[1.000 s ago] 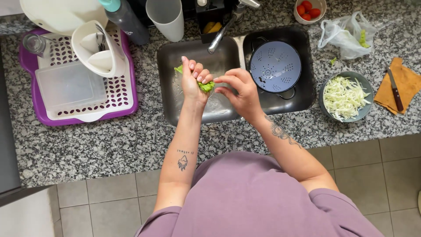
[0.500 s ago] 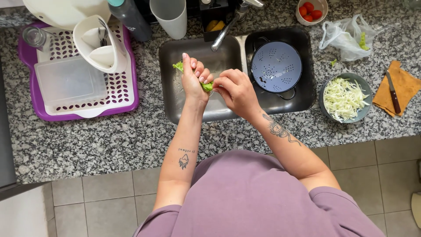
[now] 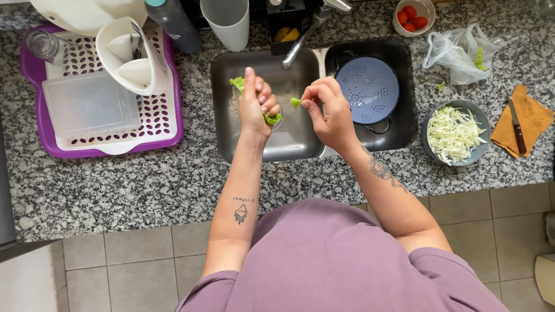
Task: The person washes lettuce leaves under running water in a kitchen sink, tears them into smaller pieces, and places them into a bowl containing shredded cabbage. The person then wipes their hands with a paper towel and disposes of it in a trash bin.
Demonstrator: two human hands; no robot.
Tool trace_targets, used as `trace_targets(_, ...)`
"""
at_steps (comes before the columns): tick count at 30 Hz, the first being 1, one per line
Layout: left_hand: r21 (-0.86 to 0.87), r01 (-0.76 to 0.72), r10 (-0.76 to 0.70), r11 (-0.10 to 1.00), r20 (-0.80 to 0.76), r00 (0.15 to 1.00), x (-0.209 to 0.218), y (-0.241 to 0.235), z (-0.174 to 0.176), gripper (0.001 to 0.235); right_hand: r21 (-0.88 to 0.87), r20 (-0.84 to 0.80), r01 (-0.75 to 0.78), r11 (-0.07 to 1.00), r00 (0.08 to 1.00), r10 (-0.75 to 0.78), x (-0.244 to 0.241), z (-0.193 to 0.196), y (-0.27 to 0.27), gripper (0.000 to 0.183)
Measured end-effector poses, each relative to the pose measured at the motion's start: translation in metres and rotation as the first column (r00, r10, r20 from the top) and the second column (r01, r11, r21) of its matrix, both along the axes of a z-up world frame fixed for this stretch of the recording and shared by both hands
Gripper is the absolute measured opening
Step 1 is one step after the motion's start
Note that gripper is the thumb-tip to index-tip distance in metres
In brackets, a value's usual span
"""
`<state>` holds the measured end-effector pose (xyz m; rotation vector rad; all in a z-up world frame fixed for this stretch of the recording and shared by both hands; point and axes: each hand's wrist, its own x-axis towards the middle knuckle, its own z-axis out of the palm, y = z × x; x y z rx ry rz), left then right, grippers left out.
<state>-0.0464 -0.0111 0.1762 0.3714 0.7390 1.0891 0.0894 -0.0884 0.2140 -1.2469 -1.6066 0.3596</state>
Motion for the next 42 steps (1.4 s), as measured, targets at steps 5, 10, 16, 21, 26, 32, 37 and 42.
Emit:
trace_targets(5,0.172,0.117,-0.067,0.978,-0.272,0.96,0.01,-0.01,0.003,0.042,-0.078,-0.102,0.0,0.997,0.995,-0.008,-0.001,-0.006,0.004,0.008)
trace_targets(10,0.209,0.132,-0.067,0.969,-0.292,0.954,0.017,-0.011,-0.006,0.05,-0.109,-0.097,-0.001,0.994,0.995,-0.01,-0.008,-0.006,0.004,0.008)
trace_targets(16,0.325,0.094,0.113,0.941,-0.563,0.818,0.026,-0.002,-0.033,0.035,0.03,0.299,0.131,0.991,0.945,-0.134,-0.015,-0.029,0.01,0.008)
trace_targets(21,0.34,-0.058,0.21,0.938,-0.429,0.879,0.023,-0.003,-0.016,0.034,0.036,0.342,0.11,0.993,0.933,-0.116,-0.014,-0.037,0.009,0.009)
trace_targets(26,0.058,-0.009,0.015,0.998,-0.103,0.995,0.001,-0.001,0.007,0.054,0.103,0.402,0.237,0.966,0.878,-0.259,0.015,-0.054,0.011,0.024)
trace_targets(32,-0.067,0.101,-0.081,0.993,0.245,0.966,-0.009,0.007,0.0,0.059,-0.042,0.787,0.391,0.92,0.579,-0.21,0.024,-0.073,0.002,0.037)
trace_targets(37,-0.089,0.139,-0.095,0.986,0.381,0.92,0.0,0.013,-0.034,0.044,-0.006,0.428,0.056,0.998,0.902,-0.048,-0.003,-0.054,-0.004,0.029)
trace_targets(42,-0.061,0.073,-0.038,0.995,0.449,0.893,0.015,0.007,-0.059,0.027,0.143,0.022,0.041,0.989,0.999,-0.045,-0.031,-0.035,-0.004,0.031)
